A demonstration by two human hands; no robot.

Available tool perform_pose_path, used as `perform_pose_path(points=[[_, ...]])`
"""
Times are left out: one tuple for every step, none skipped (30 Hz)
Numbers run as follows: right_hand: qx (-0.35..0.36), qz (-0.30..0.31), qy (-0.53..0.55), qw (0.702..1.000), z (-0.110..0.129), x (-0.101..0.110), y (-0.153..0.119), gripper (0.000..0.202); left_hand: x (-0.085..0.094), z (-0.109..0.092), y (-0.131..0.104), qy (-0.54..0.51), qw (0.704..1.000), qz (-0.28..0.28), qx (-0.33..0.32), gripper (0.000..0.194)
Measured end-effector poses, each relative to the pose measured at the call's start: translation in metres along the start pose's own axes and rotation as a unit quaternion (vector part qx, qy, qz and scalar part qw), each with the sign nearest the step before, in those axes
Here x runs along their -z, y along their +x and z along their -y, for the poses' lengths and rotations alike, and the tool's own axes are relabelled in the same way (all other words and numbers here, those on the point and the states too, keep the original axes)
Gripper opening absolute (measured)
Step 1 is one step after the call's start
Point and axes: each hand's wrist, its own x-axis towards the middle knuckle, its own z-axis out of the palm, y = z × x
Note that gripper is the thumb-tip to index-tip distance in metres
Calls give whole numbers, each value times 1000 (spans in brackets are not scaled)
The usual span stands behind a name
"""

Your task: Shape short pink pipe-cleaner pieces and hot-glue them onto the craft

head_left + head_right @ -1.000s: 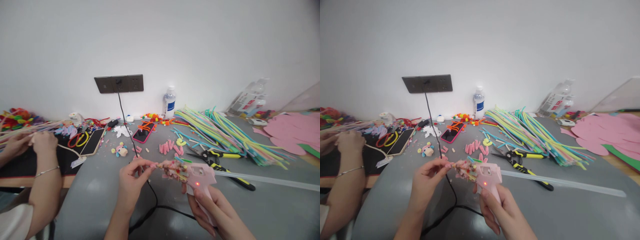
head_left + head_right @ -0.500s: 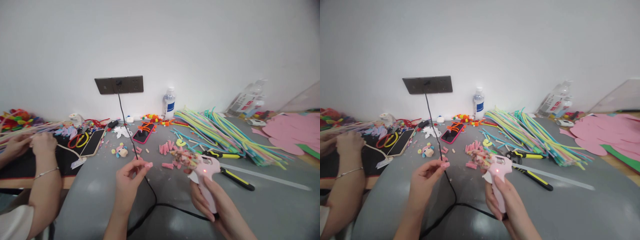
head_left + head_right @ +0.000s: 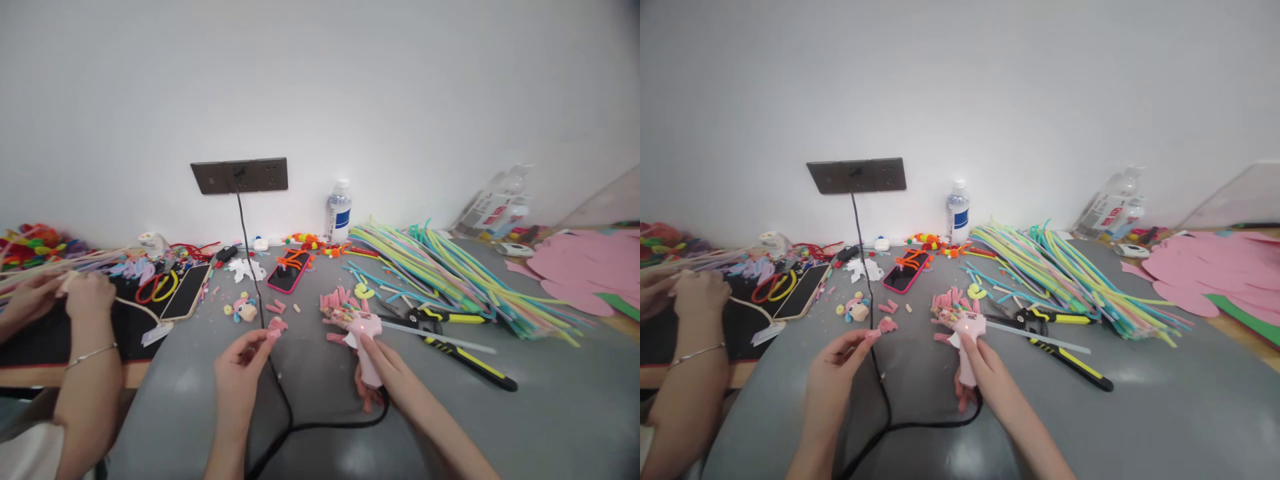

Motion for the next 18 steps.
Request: perform_pose_path(points=[[7,-24,-59,998,1,3,-1,61,0,0,2,1,1000,-1,-1,32],[17,-47,-125,991,2,6,-2,57,0,0,3,3,1000,-2,-6,30],[25,-66,-190,979,2,9,-4,54,-1,0,4,3,1000,-4,-17,29],[29,-81,-249,965,3,13,-6,52,-2,0,5,1,999,-6,-31,28],[30,-91,-298,950,3,17,-9,51,-2,1,6,-4,999,-9,-46,27],[29,-98,-340,935,4,20,-12,50,-3,2,6,-9,998,-11,-58,27],[28,-106,-376,920,5,24,-16,50,-3,4,7,-13,998,-14,-65,27],[30,-112,-406,907,8,26,-19,49,-4,5,7,-16,998,-15,-65,27],[37,-120,-432,893,12,28,-22,48,-4,7,8,-17,998,-16,-60,28],[47,-126,-453,881,19,29,-24,47,-3,8,8,-16,998,-16,-54,29],[59,-129,-468,872,29,28,-24,45,-3,9,9,-16,999,-18,-48,30],[75,-134,-478,865,42,26,-23,43,-2,10,9,-16,999,-19,-44,32],[89,-137,-487,858,57,21,-19,40,-2,11,9,-15,999,-21,-42,34],[114,-148,-500,845,74,14,-13,38,-1,12,10,-13,999,-22,-40,35],[147,-151,-509,835,92,5,-4,32,-1,12,10,-10,999,-23,-39,36],[185,-140,-513,826,109,-6,7,24,0,13,11,-5,999,-23,-39,37],[214,-120,-526,815,125,-19,20,19,1,13,11,-1,999,-24,-40,38],[243,-84,-539,802,138,-32,34,16,1,14,11,2,999,-26,-41,38]])
